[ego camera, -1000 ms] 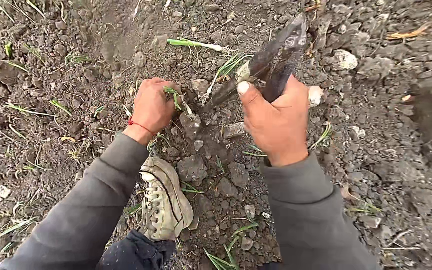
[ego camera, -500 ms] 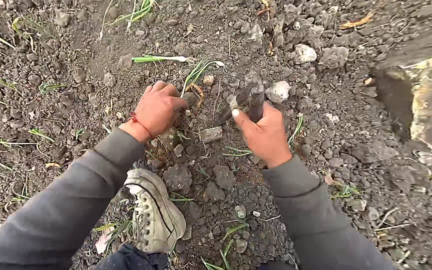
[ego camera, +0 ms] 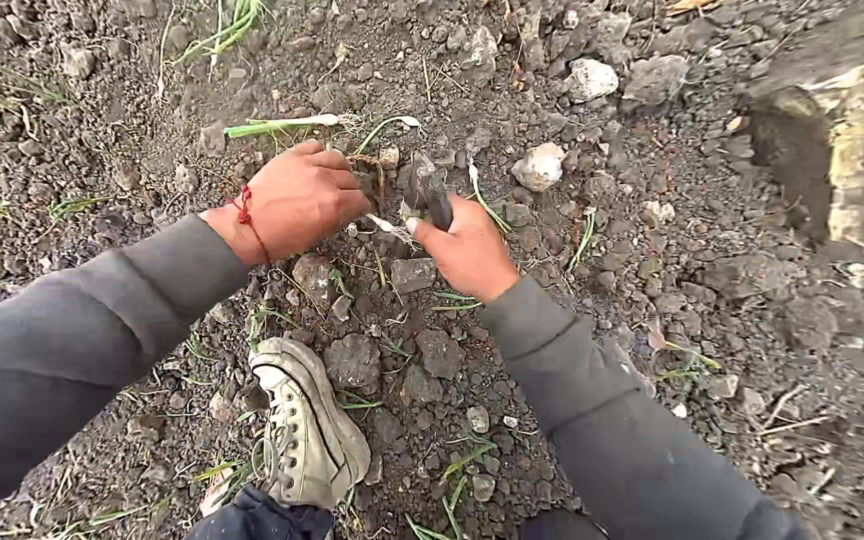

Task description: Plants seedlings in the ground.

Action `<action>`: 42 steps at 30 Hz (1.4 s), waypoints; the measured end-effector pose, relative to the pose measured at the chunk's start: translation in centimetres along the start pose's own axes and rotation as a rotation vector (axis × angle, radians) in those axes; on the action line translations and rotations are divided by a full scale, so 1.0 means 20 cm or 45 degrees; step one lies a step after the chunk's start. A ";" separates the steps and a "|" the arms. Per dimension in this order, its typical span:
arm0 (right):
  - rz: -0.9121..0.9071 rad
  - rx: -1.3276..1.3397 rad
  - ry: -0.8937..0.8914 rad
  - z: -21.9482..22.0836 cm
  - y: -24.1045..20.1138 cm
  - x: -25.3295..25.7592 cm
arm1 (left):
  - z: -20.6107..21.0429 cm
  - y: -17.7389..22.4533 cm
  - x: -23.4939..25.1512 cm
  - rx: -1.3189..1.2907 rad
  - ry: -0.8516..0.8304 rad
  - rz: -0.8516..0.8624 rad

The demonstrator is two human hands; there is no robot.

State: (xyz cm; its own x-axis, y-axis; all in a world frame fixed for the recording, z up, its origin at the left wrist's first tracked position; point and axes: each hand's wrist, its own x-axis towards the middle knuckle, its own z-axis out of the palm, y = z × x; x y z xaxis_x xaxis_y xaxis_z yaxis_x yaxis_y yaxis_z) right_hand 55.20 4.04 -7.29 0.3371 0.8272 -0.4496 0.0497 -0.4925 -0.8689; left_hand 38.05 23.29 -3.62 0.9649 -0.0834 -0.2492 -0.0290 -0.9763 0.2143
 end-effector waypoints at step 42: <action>-0.182 0.168 0.512 -0.70 0.02 -0.22 | 0.23 0.21 0.90 -0.265 -0.358 -0.330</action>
State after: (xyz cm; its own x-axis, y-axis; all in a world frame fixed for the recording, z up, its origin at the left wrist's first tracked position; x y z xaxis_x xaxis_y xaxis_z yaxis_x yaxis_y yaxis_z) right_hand 66.80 -3.56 -2.70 0.6755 0.7008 -0.2292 0.0109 -0.3204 -0.9472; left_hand 54.15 16.79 -11.48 0.8239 0.0800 -0.5611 0.2857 -0.9136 0.2893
